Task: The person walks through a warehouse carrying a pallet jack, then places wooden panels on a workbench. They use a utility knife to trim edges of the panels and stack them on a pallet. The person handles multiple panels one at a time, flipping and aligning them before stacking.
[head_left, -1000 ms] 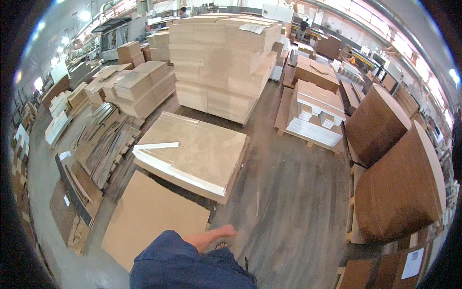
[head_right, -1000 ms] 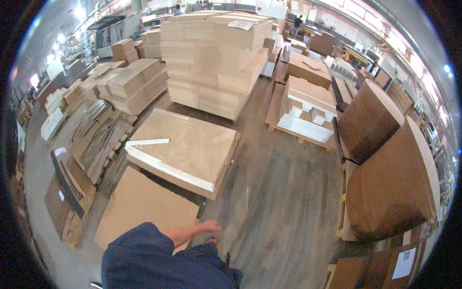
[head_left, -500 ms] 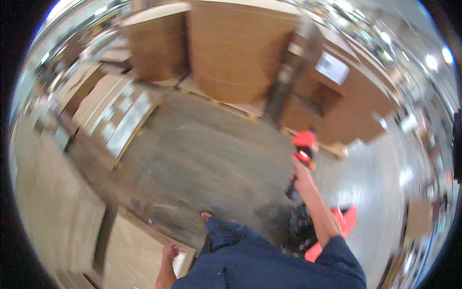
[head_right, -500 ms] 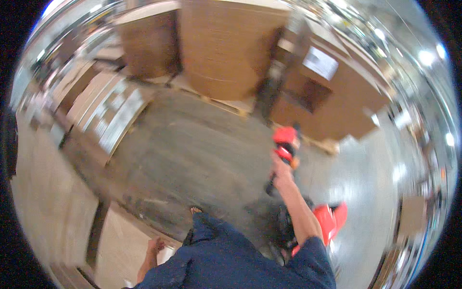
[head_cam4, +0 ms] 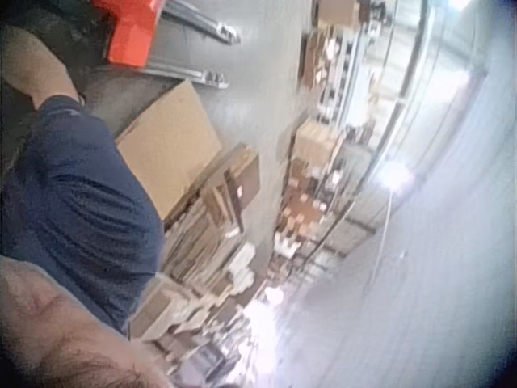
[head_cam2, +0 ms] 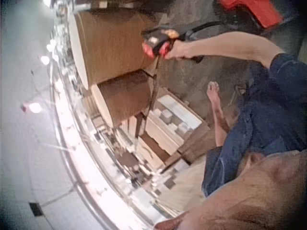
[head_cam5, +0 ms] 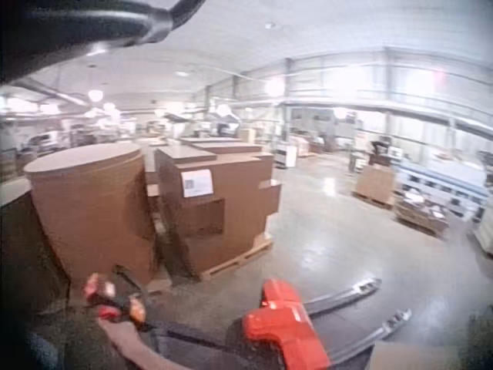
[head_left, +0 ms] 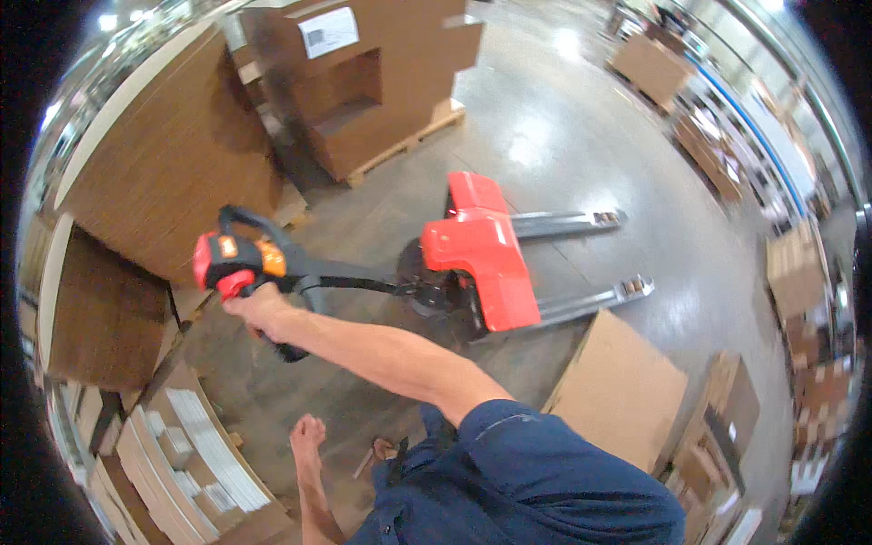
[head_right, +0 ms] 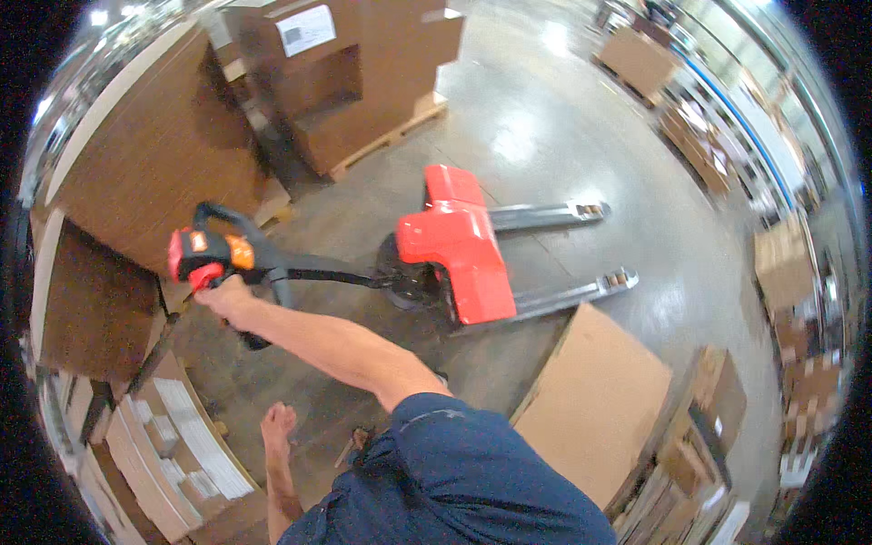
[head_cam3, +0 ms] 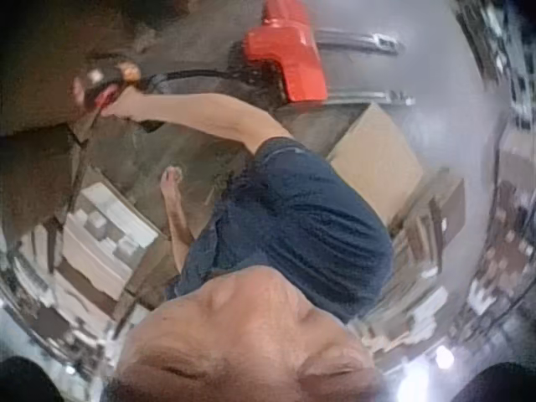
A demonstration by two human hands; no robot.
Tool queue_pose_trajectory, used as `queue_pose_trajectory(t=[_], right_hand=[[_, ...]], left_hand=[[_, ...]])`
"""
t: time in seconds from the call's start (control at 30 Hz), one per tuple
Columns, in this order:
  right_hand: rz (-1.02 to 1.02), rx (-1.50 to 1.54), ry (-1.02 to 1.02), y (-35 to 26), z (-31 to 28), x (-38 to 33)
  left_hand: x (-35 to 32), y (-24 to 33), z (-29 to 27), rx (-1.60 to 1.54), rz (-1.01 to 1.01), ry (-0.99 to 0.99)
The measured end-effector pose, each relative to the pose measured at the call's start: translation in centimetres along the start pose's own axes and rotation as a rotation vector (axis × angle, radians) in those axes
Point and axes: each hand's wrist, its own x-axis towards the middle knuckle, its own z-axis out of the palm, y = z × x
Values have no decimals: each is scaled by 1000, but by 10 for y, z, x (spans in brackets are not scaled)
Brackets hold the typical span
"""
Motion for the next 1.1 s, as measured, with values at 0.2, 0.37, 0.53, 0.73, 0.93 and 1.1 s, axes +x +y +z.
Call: queue_pose_trajectory(t=[0.2, 0.37, 0.53, 0.73, 0.93, 1.1], right_hand=[[95, 2, -53, -97, 14, -94], [-59, -143, -294, -166, -25, -191], [-471, -500, -163, -146, -146, -279], [-65, -411, 6, -37, -350, -355], [292, -338, 855, 105, -535, -543], [452, 41, 1517, 195, -551, -687]], left_hand=[[-83, 163, 90, 137, 452, -126], [-138, 213, 146, 146, 610, -69], [-170, 200, 163, 191, 665, -18], [-150, 123, 199, -302, 304, 361], [11, 119, 35, -11, 605, 175], [-50, 84, 268, 213, 243, 350]])
